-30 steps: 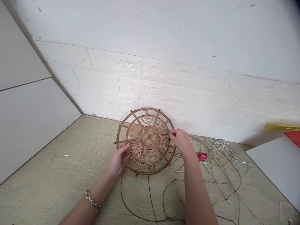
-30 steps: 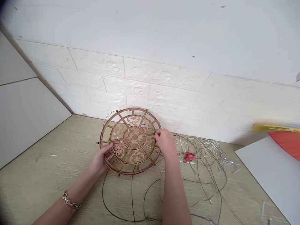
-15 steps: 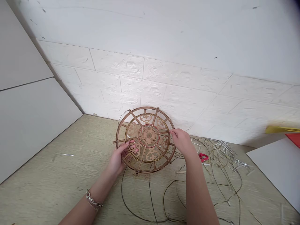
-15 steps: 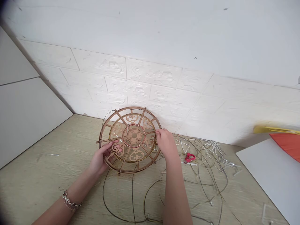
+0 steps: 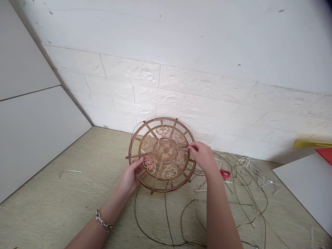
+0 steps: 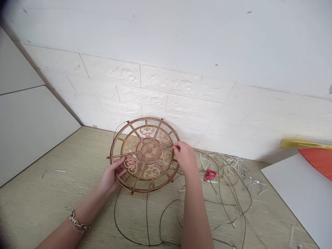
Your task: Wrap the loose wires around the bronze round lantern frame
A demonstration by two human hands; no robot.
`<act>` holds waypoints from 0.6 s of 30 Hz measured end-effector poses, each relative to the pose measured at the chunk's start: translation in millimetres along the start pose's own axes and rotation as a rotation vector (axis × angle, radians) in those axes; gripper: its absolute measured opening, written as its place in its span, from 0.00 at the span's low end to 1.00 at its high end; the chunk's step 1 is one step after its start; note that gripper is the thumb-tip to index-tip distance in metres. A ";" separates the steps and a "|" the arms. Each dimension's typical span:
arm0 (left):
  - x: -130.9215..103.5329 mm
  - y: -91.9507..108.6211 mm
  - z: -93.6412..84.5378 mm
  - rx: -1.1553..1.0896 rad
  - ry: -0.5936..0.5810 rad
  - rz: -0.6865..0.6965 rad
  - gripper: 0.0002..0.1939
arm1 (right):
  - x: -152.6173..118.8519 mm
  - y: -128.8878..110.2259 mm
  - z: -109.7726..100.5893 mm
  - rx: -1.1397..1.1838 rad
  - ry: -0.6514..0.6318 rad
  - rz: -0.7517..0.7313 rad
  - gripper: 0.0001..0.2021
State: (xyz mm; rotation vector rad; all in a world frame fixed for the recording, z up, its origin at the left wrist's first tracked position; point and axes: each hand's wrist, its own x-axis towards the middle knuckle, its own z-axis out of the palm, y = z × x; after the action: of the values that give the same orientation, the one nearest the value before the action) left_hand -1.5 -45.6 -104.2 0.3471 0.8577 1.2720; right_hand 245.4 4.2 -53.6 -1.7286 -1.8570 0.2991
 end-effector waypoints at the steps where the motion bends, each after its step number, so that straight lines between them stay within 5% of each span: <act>1: 0.3 -0.2 -0.3 -0.001 -0.005 0.001 0.08 | 0.1 0.1 0.2 0.005 0.001 0.001 0.10; 18: 2.2 -1.0 -2.7 -0.029 -0.020 0.010 0.08 | -0.8 4.7 -3.1 -0.004 -0.077 -0.025 0.11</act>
State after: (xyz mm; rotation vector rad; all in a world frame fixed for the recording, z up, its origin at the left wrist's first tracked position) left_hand -2.7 -44.4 -107.4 0.3406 0.8209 1.2874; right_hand 251.1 3.4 -53.8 -1.7171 -1.9332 0.3572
